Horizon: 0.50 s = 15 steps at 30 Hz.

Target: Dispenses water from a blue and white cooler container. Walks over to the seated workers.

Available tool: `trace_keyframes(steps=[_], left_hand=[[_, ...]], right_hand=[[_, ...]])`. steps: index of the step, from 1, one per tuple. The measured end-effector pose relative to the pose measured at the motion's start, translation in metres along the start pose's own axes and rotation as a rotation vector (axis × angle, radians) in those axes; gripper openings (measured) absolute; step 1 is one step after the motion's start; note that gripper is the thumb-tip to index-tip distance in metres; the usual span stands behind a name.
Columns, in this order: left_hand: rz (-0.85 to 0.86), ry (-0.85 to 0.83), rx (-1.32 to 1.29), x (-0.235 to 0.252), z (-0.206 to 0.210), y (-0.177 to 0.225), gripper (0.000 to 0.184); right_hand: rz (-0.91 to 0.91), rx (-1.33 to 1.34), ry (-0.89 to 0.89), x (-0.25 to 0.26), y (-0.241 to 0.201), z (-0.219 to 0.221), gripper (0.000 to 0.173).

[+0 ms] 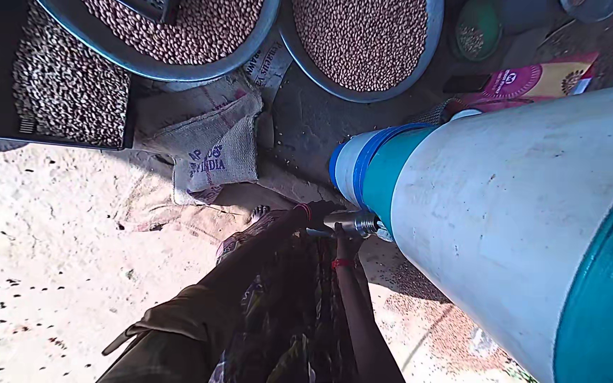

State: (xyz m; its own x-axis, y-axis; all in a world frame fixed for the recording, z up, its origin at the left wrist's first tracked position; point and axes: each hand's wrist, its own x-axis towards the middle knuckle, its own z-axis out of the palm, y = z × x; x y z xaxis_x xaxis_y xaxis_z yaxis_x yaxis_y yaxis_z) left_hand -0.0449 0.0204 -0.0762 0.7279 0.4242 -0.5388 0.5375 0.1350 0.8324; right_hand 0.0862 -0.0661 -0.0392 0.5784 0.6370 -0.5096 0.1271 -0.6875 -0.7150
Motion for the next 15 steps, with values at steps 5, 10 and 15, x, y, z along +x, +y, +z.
trace_keyframes(steps=[5,10,15], left_hand=[[0.022,0.151,-0.061,-0.011,0.034,0.008,0.093],[-0.019,0.187,0.003,-0.009,0.052,0.011,0.098],[-0.058,0.328,0.013,-0.009,0.066,0.024,0.066]], right_hand=[[0.007,0.036,-0.017,0.000,0.003,-0.002,0.044],[0.025,0.006,-0.020,-0.002,-0.001,-0.005,0.061],[0.015,0.049,0.023,-0.003,-0.001,0.000,0.075]])
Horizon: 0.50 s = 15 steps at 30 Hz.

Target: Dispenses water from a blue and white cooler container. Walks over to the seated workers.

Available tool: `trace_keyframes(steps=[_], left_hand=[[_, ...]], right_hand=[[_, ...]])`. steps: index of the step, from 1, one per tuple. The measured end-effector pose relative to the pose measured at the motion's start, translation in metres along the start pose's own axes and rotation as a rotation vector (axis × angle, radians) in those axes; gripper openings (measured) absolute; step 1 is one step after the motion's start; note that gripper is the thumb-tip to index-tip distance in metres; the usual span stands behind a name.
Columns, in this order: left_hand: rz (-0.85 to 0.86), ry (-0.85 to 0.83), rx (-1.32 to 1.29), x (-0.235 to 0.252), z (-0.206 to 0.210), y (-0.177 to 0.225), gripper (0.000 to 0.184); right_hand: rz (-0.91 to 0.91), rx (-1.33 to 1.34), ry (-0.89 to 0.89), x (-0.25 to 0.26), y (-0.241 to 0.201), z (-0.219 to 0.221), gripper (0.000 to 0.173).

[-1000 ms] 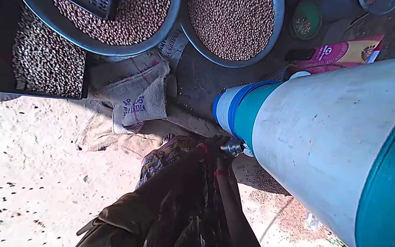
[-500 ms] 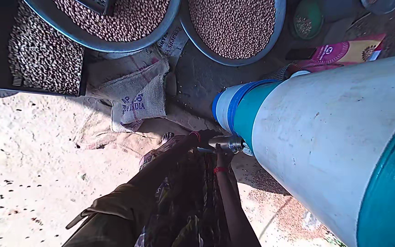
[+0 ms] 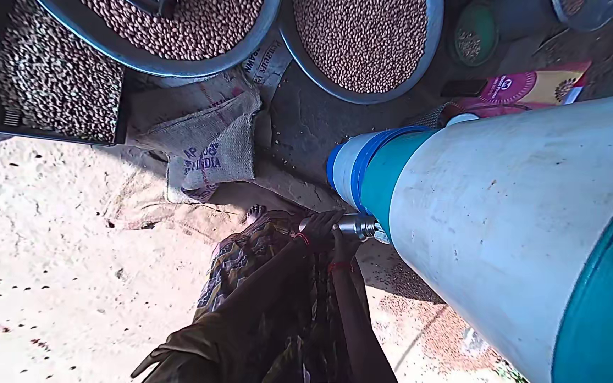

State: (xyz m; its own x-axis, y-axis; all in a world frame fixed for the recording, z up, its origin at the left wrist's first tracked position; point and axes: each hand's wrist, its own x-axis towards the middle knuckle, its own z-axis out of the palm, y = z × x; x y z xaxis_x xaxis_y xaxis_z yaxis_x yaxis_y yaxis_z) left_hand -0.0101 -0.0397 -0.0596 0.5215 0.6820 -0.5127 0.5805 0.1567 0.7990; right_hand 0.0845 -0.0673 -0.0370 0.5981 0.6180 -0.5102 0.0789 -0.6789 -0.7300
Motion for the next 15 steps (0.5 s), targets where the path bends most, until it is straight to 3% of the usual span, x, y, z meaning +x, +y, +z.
trace_keyframes(steps=[3,15], left_hand=[[0.028,0.153,-0.028,0.001,0.014,-0.004,0.059],[0.029,0.232,-0.093,0.003,0.012,-0.002,0.050]], right_hand=[[0.007,-0.001,0.010,-0.001,0.006,0.005,0.080],[0.046,-0.014,-0.030,-0.013,-0.004,0.001,0.068]])
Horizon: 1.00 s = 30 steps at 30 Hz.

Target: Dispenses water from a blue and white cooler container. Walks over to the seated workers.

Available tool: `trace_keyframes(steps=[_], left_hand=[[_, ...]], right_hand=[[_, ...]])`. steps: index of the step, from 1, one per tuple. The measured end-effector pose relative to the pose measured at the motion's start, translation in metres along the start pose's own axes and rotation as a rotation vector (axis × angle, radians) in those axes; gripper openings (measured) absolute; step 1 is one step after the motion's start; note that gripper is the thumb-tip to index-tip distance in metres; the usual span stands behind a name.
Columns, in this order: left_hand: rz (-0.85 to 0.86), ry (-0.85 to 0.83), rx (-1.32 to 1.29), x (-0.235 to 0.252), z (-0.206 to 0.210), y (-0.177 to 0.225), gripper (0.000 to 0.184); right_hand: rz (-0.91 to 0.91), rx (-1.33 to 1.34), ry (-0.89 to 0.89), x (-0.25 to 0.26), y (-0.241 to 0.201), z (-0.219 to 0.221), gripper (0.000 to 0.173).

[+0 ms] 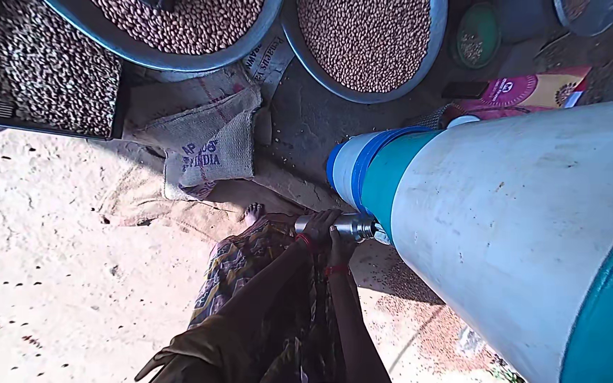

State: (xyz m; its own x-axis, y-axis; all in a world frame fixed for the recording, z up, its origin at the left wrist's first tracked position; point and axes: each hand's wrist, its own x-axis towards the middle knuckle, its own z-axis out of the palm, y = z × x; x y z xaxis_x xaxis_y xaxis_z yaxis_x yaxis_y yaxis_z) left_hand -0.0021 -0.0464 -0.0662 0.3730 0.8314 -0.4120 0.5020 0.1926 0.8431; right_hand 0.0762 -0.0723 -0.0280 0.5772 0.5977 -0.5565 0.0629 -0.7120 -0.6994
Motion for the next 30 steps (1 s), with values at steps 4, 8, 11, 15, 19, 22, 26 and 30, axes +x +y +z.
trace_keyframes(steps=[4,8,11,15,19,22,26,30], left_hand=[[0.043,0.011,0.024,0.002,0.002,0.000,0.051],[0.040,-0.016,0.059,0.006,0.001,0.003,0.051],[0.056,-0.015,0.064,0.006,0.002,0.001,0.050],[0.042,-0.055,0.080,0.004,-0.002,0.003,0.049],[0.022,-0.087,0.085,0.004,-0.004,0.004,0.050],[0.011,-0.130,0.091,0.007,-0.009,0.007,0.051],[0.001,-0.150,0.111,0.009,-0.018,0.009,0.053],[0.019,-0.171,0.146,0.018,-0.021,0.002,0.059]], right_hand=[[0.020,0.010,-0.022,-0.003,-0.005,-0.008,0.070],[-0.015,0.012,-0.018,-0.001,-0.007,-0.011,0.070],[-0.014,-0.003,-0.023,-0.001,-0.007,-0.011,0.067],[-0.025,0.016,-0.028,-0.004,-0.004,-0.012,0.072],[-0.017,0.000,-0.017,-0.004,-0.004,-0.012,0.069],[-0.011,0.012,-0.022,-0.004,-0.006,-0.012,0.068],[0.038,-0.030,-0.077,-0.004,-0.011,-0.014,0.058],[0.086,-0.022,-0.134,-0.005,-0.017,-0.019,0.059]])
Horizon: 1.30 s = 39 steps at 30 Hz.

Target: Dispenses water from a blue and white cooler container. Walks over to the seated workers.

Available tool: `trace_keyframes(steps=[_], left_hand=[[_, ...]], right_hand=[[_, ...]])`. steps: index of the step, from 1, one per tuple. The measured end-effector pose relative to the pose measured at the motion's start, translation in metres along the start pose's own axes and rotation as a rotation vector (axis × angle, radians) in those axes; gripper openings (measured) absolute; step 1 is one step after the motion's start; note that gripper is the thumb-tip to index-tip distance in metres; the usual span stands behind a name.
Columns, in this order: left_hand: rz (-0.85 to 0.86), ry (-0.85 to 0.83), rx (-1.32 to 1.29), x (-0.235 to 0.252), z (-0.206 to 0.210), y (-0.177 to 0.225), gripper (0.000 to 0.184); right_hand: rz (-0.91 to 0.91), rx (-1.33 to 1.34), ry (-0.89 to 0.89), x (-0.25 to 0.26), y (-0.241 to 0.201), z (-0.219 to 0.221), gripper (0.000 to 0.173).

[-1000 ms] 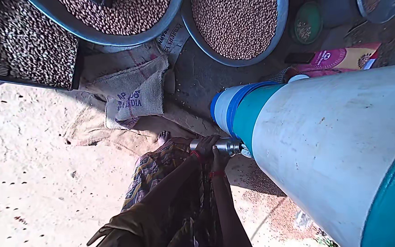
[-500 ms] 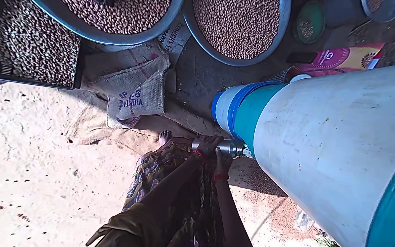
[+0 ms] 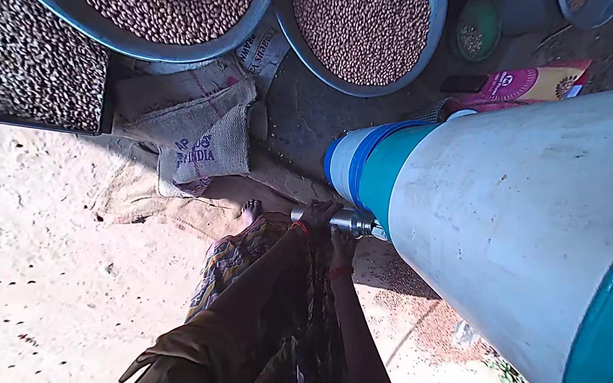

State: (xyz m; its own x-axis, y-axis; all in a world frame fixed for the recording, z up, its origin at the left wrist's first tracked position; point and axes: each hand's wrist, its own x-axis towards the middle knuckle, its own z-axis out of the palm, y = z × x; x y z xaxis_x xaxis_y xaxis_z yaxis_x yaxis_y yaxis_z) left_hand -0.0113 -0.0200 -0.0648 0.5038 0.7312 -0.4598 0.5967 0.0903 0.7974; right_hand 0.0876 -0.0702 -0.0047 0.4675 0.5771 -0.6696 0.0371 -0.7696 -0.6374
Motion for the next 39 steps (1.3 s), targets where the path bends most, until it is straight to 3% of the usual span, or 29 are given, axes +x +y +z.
trace_keyframes(steps=[7,12,18,21,39], left_hand=[[-0.038,0.023,0.050,0.005,-0.013,-0.005,0.071],[0.032,0.083,0.078,0.006,-0.008,-0.010,0.068],[0.005,0.014,0.042,0.004,-0.015,0.002,0.073],[-0.034,-0.077,0.054,0.008,-0.015,0.001,0.074],[-0.061,-0.030,0.037,0.009,-0.014,-0.002,0.074]], right_hand=[[-0.046,0.117,-0.054,0.004,0.006,-0.021,0.077],[-0.135,0.193,0.030,-0.003,0.001,-0.033,0.054],[-0.137,0.337,0.142,-0.014,-0.024,-0.039,0.016],[-0.142,0.364,0.140,-0.017,-0.034,-0.042,0.018],[-0.197,0.350,0.115,-0.018,-0.040,-0.037,0.018]])
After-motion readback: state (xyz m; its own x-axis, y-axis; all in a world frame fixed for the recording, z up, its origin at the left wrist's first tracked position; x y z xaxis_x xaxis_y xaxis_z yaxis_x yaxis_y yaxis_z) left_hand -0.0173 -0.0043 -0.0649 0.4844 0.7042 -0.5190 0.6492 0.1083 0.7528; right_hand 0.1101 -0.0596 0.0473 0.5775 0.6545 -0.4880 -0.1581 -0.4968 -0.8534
